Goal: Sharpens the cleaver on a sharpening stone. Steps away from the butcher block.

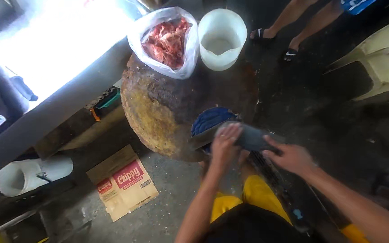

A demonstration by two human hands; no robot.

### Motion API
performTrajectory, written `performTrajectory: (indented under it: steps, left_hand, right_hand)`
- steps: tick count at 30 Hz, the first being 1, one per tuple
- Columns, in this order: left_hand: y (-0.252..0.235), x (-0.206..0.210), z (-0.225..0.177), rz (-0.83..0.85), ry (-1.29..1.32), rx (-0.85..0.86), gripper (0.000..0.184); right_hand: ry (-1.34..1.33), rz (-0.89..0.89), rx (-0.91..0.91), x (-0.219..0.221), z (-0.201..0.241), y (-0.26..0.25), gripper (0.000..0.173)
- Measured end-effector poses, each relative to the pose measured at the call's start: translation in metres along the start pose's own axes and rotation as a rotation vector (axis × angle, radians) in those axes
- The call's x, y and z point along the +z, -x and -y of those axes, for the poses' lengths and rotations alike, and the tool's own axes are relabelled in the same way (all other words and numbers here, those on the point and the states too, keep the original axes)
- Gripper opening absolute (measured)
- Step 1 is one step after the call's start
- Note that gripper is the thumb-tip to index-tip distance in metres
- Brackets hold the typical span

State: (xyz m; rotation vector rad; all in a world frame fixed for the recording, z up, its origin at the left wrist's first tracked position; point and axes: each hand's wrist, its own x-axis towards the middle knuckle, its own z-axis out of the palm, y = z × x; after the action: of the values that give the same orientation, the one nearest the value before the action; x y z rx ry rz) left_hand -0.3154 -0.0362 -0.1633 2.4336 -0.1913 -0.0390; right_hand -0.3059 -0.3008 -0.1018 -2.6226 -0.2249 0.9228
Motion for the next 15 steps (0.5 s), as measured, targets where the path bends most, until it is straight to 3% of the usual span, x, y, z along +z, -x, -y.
performTrajectory:
  steps: [3,5,6,8,13,15]
  left_hand:
    - [0.074,-0.089,0.099,-0.092,-0.220,-0.180,0.054]
    - [0.111,-0.139,0.131,-0.091,-0.241,-0.271,0.055]
    - [0.113,-0.147,0.132,-0.099,-0.244,-0.281,0.056]
    - [0.091,-0.129,0.105,-0.080,-0.231,-0.240,0.059]
    - [0.001,0.008,-0.021,-0.087,-0.004,0.060,0.051]
    - [-0.014,0.025,-0.027,-0.050,0.057,0.099,0.052]
  right_hand:
    - [-0.080,0.196,-0.193,0.034,0.127,-0.052,0.050]
    - [-0.110,0.279,-0.333,0.062,0.182,-0.070,0.049]
    - [-0.112,0.288,-0.360,0.067,0.187,-0.072,0.050]
    - [-0.131,0.202,-0.296,0.061,0.151,-0.060,0.049]
    - [-0.009,-0.167,0.023,0.021,-0.030,0.014,0.052]
    - [0.014,-0.211,0.033,0.011,-0.042,0.018,0.056]
